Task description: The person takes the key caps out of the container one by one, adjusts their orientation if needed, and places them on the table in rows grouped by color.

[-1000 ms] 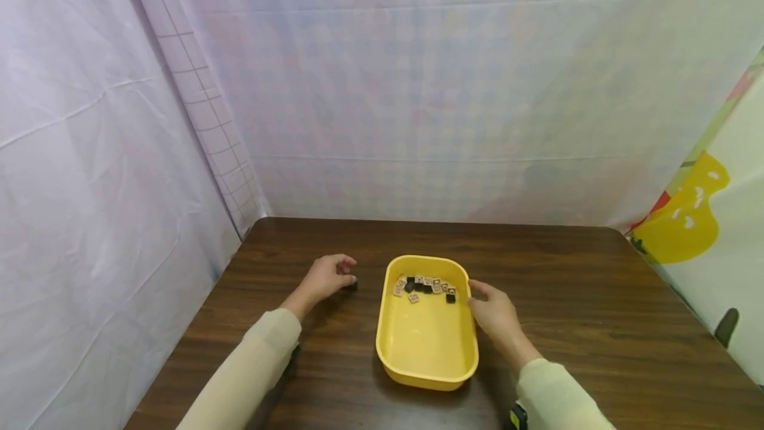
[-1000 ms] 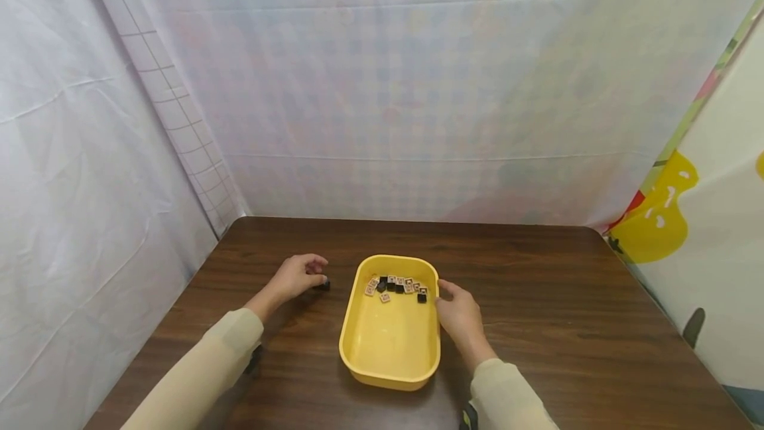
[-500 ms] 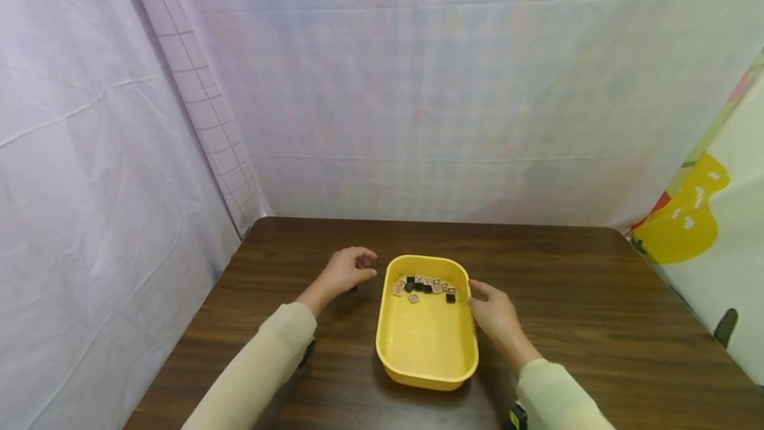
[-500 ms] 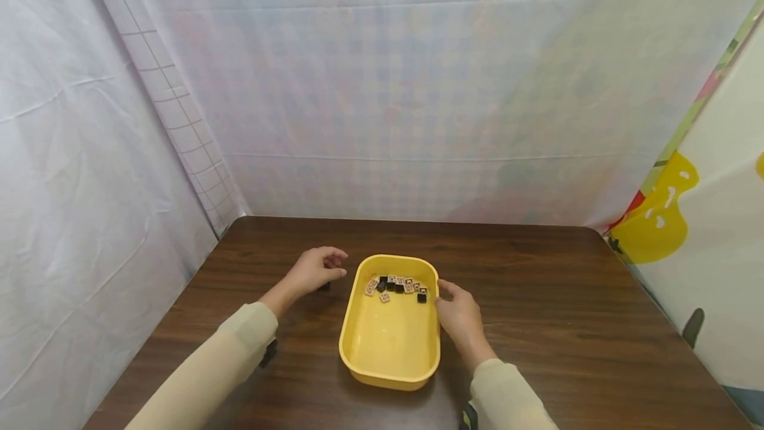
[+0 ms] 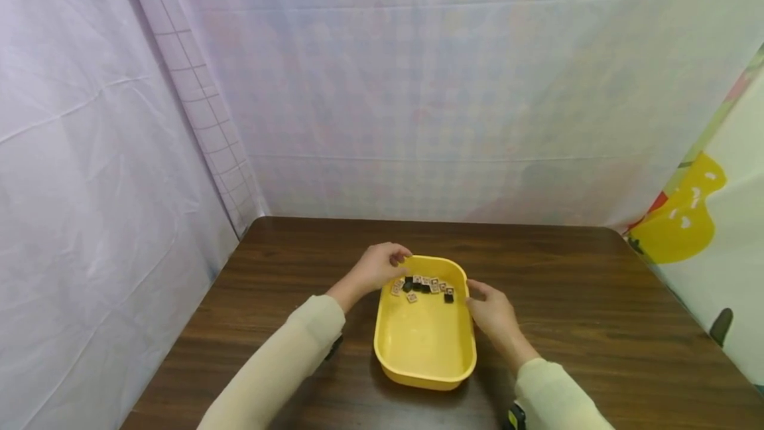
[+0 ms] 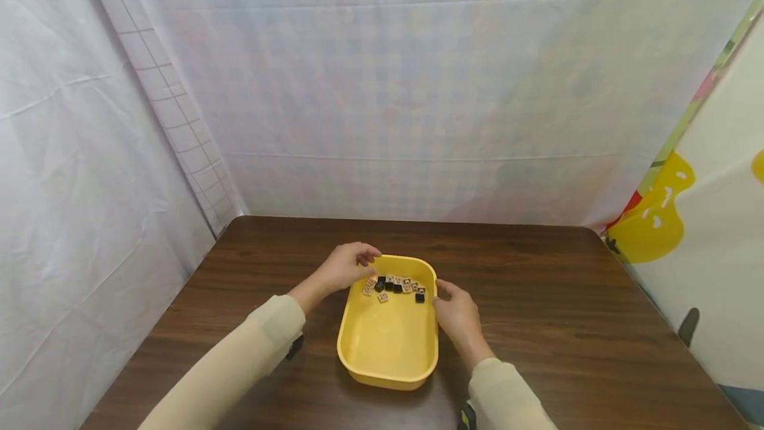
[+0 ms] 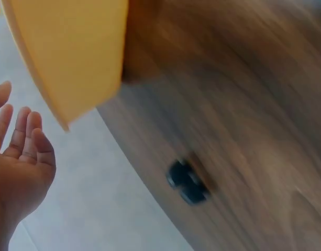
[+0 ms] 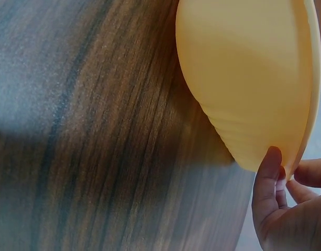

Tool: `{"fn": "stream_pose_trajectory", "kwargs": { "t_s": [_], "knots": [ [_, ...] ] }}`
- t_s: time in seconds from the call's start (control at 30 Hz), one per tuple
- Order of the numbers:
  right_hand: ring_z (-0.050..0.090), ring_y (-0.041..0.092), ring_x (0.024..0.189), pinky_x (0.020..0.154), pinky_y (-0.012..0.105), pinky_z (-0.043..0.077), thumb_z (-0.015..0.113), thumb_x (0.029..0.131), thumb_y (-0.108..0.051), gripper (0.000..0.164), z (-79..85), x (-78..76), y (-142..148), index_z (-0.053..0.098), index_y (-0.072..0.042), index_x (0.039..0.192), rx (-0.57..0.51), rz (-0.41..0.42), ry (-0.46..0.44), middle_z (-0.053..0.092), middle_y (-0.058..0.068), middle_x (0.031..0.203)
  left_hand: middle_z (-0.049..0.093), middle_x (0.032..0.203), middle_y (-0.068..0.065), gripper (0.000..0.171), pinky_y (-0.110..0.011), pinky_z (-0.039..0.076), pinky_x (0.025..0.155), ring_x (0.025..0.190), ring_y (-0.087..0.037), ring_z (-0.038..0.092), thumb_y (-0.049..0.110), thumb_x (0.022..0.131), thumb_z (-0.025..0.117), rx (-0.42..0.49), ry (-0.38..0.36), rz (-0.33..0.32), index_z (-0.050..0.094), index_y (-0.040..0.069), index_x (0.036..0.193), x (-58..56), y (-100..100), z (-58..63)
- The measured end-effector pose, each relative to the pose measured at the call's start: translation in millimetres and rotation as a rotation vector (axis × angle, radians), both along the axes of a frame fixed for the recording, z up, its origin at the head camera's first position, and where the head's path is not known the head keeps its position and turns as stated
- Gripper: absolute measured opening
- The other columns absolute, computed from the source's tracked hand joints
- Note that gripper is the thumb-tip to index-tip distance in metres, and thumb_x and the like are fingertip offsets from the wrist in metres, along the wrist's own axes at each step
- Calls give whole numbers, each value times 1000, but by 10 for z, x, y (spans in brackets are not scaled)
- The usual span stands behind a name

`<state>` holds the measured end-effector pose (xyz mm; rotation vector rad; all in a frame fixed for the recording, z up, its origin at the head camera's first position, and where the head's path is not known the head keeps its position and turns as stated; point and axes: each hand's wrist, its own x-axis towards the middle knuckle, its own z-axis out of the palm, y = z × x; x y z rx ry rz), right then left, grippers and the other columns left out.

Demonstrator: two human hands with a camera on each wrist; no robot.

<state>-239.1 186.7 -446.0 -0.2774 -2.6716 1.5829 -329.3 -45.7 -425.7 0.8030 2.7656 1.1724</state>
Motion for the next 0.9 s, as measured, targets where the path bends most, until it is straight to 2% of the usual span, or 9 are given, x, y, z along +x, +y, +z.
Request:
{"fn": "stream_pose_trajectory", "kwargs": {
  "t_s": [0.23, 0.4, 0.5, 0.63, 0.77, 0.9],
  "knots": [
    [65, 22, 74, 62, 32, 55, 53, 95, -5, 48, -1, -8, 6, 48, 6, 142, -11, 1, 3, 55, 33, 128, 65, 114, -7, 34, -30, 50, 89, 104, -19, 61, 16, 93, 71, -95, -29, -78, 67, 8, 126, 58, 360, 4],
    [64, 19, 68, 59, 33, 55, 54, 95, -4, 48, -12, -3, 3, 48, 7, 141, -32, 6, 6, 59, 32, 119, 68, 107, -4, 31, -25, 50, 83, 96, -12, 62, 16, 94, 69, -169, 27, -166, 68, 7, 123, 65, 539, -101],
    [64, 20, 68, 58, 34, 55, 54, 95, -4, 47, -17, 7, -6, 49, 7, 140, -34, 8, 13, 60, 31, 118, 69, 101, -1, 29, -23, 50, 78, 89, -9, 62, 14, 94, 69, -211, 59, -215, 69, 6, 121, 50, 604, -181],
    [64, 21, 68, 57, 34, 55, 54, 95, -4, 46, -15, 14, -16, 50, 7, 140, -36, 9, 16, 60, 32, 118, 69, 106, -1, 31, -23, 50, 80, 92, -10, 62, 18, 93, 70, -309, 80, -258, 69, 8, 122, 35, 655, -270],
    [65, 22, 72, 58, 33, 55, 53, 95, -3, 46, -5, 21, -9, 49, 7, 140, -39, 5, 10, 60, 32, 117, 69, 112, -1, 35, -25, 49, 85, 99, -11, 62, 21, 93, 70, -408, 76, -275, 67, 11, 126, 24, 686, -332],
    [66, 24, 75, 59, 33, 56, 53, 95, -3, 46, -1, 21, 6, 49, 7, 140, -49, 2, 9, 61, 31, 116, 68, 112, 2, 36, -24, 48, 83, 95, -9, 60, 21, 94, 69, -474, 76, -298, 67, 14, 129, 15, 712, -363]
  ]
}}
